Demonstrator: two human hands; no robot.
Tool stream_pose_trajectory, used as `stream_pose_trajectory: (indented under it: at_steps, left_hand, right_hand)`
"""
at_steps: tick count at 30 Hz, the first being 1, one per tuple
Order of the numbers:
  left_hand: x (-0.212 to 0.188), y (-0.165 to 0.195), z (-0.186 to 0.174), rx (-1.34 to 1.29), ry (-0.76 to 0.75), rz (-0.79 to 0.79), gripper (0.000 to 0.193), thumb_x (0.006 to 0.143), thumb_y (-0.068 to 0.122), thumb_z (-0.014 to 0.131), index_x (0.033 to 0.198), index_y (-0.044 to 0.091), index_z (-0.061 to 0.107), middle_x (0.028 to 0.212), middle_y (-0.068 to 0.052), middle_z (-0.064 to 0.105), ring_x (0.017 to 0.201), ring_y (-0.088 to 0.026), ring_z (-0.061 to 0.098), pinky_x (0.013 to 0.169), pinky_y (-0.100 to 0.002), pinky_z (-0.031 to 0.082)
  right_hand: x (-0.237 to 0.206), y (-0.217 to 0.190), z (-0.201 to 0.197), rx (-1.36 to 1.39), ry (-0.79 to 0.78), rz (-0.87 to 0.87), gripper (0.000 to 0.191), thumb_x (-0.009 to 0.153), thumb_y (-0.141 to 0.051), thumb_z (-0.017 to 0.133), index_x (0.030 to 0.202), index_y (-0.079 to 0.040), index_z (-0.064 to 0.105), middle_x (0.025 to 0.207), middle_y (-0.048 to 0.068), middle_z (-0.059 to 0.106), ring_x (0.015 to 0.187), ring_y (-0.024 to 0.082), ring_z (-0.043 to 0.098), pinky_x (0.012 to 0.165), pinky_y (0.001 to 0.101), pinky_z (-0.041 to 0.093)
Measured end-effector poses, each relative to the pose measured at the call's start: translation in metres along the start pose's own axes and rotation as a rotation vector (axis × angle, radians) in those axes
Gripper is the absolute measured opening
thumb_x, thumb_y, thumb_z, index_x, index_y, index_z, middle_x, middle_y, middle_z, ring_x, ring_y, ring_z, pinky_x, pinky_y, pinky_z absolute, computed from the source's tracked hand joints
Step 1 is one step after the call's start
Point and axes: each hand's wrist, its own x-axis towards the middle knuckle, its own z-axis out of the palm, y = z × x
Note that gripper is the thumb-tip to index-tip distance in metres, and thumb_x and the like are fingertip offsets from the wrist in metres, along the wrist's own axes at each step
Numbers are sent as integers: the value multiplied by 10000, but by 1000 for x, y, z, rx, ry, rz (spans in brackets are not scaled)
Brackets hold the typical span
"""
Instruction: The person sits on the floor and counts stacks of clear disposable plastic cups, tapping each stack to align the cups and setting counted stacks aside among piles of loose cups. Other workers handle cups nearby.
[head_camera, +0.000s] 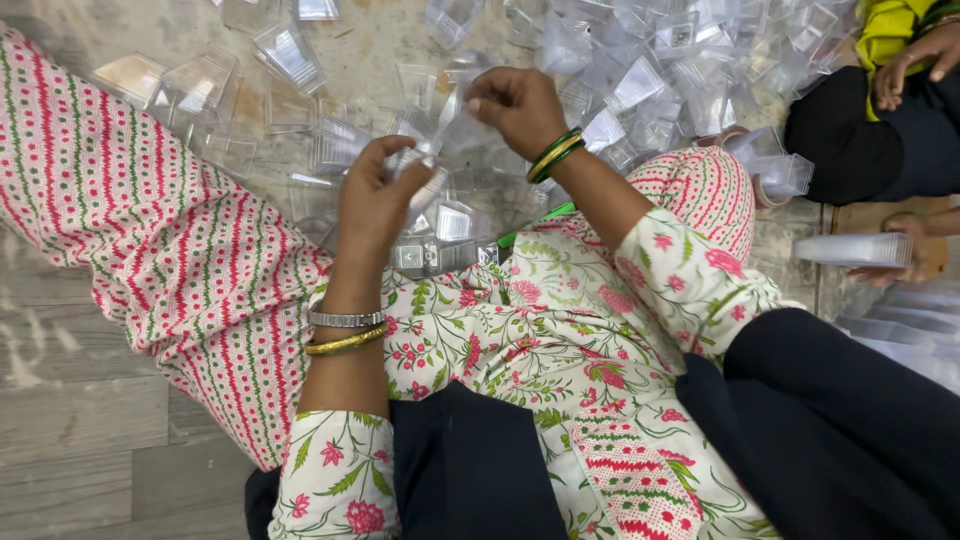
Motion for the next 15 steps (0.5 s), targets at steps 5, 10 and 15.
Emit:
stream_pose_trajectory:
  at_steps: [5,10,15]
  left_hand:
    - [-3,9,0,-120,-129,372,601,975,131,773,1514,93,510,1253,-21,613,871,-39,467,746,-209,442]
    - [-8,29,-7,-383,61,85,378,1014,340,604,1330,133,615,1129,-17,680,795,-60,646,540,-223,545]
    - [-6,24,-10,-369,90,-80,458,1038,492,460,1213,130,679,924,-33,662,622,-125,618,446,-239,529]
  right_hand:
    - [22,-21,25,198,-459,351,350,1080,-290,669,891,2,712,780,104,666,683,172,618,630,323,523]
    - [32,-32,47,-212,-213,-323,204,852,-49,757,1055,-62,737,1073,127,698,928,274,679,791,381,537]
    - [26,-25,29,-339,-219,-298,298,683,-60,859,932,-79,696,977,116,698,896,306,685,752,392,532]
